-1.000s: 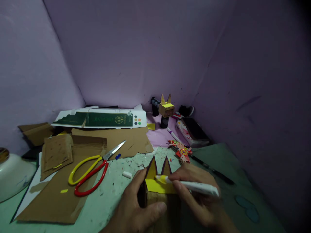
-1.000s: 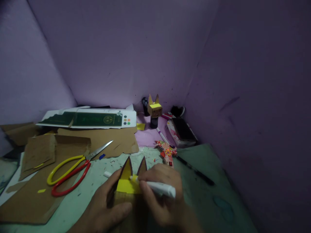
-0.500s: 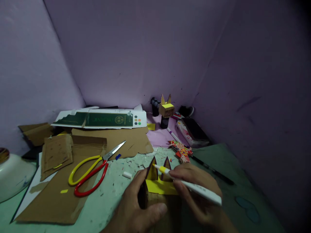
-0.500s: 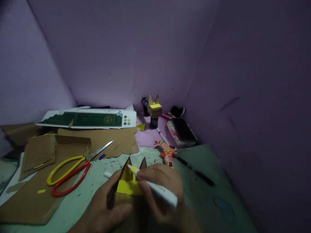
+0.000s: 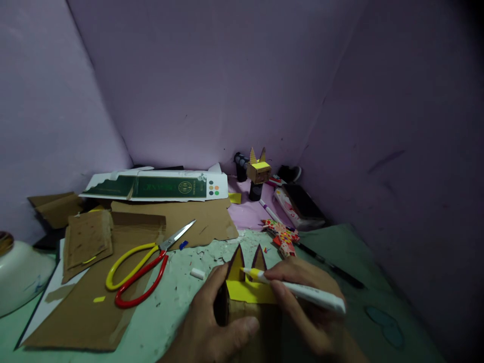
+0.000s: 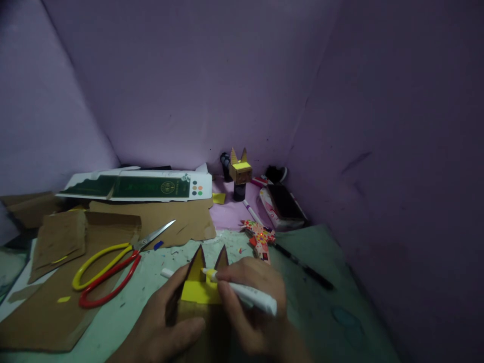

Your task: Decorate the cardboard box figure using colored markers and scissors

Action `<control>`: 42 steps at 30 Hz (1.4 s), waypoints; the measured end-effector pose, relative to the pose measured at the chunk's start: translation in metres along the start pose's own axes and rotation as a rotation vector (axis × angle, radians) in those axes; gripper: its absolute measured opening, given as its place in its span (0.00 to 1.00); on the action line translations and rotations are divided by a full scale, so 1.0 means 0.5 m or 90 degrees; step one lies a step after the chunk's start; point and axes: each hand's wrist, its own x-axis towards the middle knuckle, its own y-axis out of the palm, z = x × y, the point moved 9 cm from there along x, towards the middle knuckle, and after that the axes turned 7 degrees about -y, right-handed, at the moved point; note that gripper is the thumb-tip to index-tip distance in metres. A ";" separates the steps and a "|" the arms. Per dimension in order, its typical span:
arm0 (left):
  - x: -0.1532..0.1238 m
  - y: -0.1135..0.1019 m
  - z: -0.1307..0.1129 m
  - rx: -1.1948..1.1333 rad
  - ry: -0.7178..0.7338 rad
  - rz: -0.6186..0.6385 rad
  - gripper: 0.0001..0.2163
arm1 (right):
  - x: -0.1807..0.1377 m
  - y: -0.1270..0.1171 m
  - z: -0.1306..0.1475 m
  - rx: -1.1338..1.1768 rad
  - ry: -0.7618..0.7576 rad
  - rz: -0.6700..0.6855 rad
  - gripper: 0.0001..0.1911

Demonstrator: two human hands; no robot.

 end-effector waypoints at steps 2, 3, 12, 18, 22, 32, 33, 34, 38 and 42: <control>0.000 0.001 0.001 -0.004 -0.005 0.006 0.32 | 0.000 -0.001 0.001 -0.001 -0.002 -0.006 0.11; 0.000 0.003 0.000 -0.008 -0.003 0.011 0.33 | -0.001 -0.001 0.000 -0.001 -0.004 -0.008 0.12; 0.000 0.002 -0.006 0.004 0.011 0.007 0.30 | 0.005 0.000 0.005 0.004 -0.004 -0.009 0.10; 0.000 0.007 -0.002 0.000 -0.002 0.024 0.31 | 0.003 -0.002 0.004 0.016 -0.014 -0.026 0.15; -0.001 0.009 -0.007 -0.012 0.004 0.027 0.30 | -0.007 0.007 0.000 0.010 -0.010 -0.018 0.15; 0.001 0.007 -0.007 0.013 0.007 0.024 0.30 | -0.017 0.010 -0.005 -0.001 0.009 0.011 0.13; 0.001 0.008 -0.006 0.004 0.008 0.026 0.30 | -0.012 0.007 -0.004 0.003 0.005 -0.006 0.13; 0.001 0.008 -0.007 -0.004 0.011 0.027 0.30 | -0.009 0.005 -0.004 0.004 0.006 -0.020 0.14; 0.001 0.012 -0.012 -0.031 0.027 0.045 0.29 | -0.014 0.009 -0.008 -0.002 0.009 -0.009 0.14; 0.002 0.006 -0.012 -0.008 0.017 0.023 0.30 | -0.041 0.022 -0.024 -0.022 0.033 0.069 0.11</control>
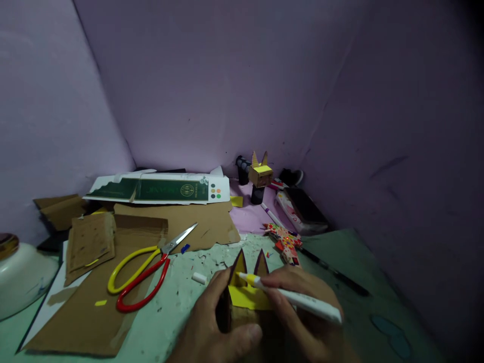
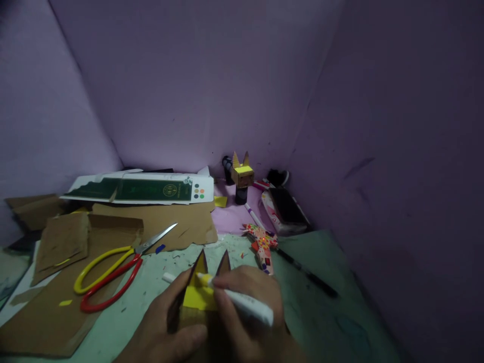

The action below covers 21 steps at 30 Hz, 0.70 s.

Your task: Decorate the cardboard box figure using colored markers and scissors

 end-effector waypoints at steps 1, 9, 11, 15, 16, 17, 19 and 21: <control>0.000 -0.001 -0.001 0.006 0.003 -0.006 0.30 | -0.005 0.004 -0.003 -0.001 0.004 0.019 0.10; -0.005 -0.010 0.013 0.042 -0.028 -0.025 0.34 | -0.004 -0.002 -0.006 0.015 0.041 -0.012 0.10; -0.006 -0.013 0.018 0.057 -0.042 -0.033 0.36 | -0.003 -0.002 -0.006 0.019 0.048 -0.012 0.10; -0.003 -0.005 0.005 0.054 -0.018 -0.012 0.35 | -0.001 0.010 0.003 0.021 0.013 0.033 0.09; -0.002 0.000 -0.001 0.044 -0.004 0.000 0.34 | 0.000 0.011 0.004 0.024 0.011 0.035 0.08; -0.002 0.002 -0.005 0.034 0.005 0.005 0.33 | 0.001 0.013 0.005 0.027 0.007 0.038 0.08; -0.001 0.000 -0.003 0.029 0.002 -0.006 0.32 | 0.004 0.009 0.006 0.031 0.010 0.016 0.08; -0.002 -0.002 0.004 0.036 -0.016 -0.014 0.31 | 0.006 -0.002 0.004 0.041 0.020 -0.033 0.10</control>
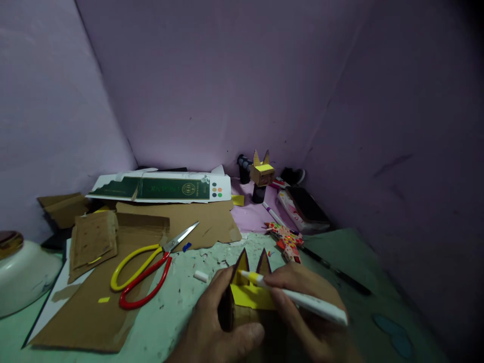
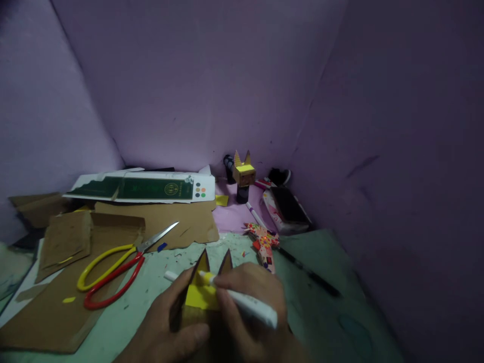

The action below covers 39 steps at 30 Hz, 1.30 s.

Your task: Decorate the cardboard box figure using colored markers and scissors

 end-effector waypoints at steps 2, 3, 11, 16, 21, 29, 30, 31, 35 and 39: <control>-0.002 -0.001 0.006 0.002 -0.013 0.002 0.32 | 0.000 -0.010 -0.002 0.012 0.008 -0.041 0.11; -0.002 -0.002 0.009 0.003 -0.018 0.000 0.33 | 0.000 -0.011 -0.002 0.013 0.005 -0.043 0.12; 0.000 0.000 -0.002 0.000 0.008 0.005 0.32 | -0.001 0.005 0.003 -0.014 -0.015 0.041 0.10; 0.001 0.002 -0.002 -0.013 0.008 0.013 0.30 | -0.001 -0.010 0.001 -0.016 -0.008 -0.012 0.10; -0.001 -0.001 -0.005 -0.004 0.012 0.004 0.31 | 0.001 0.007 0.005 -0.031 -0.033 0.076 0.09; 0.001 0.001 0.002 -0.038 0.002 0.017 0.31 | 0.021 -0.006 0.014 -0.015 -0.011 -0.003 0.08; 0.001 0.002 0.002 -0.045 0.003 0.019 0.31 | 0.021 -0.005 0.013 -0.017 -0.006 0.004 0.07; 0.001 0.003 0.002 -0.051 0.006 0.023 0.31 | 0.021 -0.004 0.013 -0.015 -0.008 0.006 0.07; 0.001 0.002 0.004 -0.053 0.003 0.019 0.30 | 0.026 -0.013 0.020 0.001 -0.049 -0.021 0.12; 0.001 0.002 0.004 -0.051 0.005 0.014 0.31 | 0.029 -0.016 0.017 -0.005 -0.048 -0.033 0.13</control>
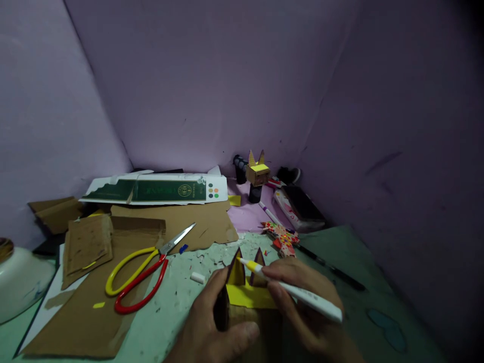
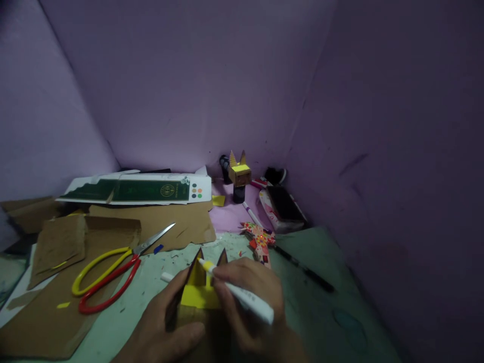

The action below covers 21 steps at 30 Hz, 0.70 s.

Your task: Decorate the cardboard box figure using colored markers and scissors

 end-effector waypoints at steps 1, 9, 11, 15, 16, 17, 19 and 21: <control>0.000 0.001 0.000 -0.004 -0.002 0.003 0.31 | 0.000 0.000 0.000 -0.003 0.000 -0.003 0.14; -0.001 0.000 -0.005 0.009 -0.006 -0.012 0.31 | -0.014 0.005 -0.009 -0.004 0.004 0.026 0.13; -0.002 -0.004 -0.007 0.021 -0.004 -0.026 0.30 | -0.018 0.010 -0.014 -0.006 0.020 0.056 0.11; -0.004 -0.007 -0.002 0.020 -0.017 -0.037 0.31 | -0.008 0.010 -0.006 -0.010 0.029 0.052 0.07; -0.004 -0.009 0.000 0.018 -0.024 -0.043 0.32 | -0.003 0.009 -0.003 -0.010 0.029 0.046 0.07; -0.004 -0.012 0.002 0.019 -0.028 -0.053 0.33 | 0.000 0.010 -0.001 -0.012 0.029 0.043 0.08; -0.004 -0.014 0.004 0.025 -0.029 -0.064 0.33 | 0.005 0.008 0.003 -0.020 0.022 0.033 0.08; -0.004 -0.011 0.002 0.022 -0.023 -0.055 0.32 | 0.004 0.003 0.005 -0.022 0.010 0.024 0.08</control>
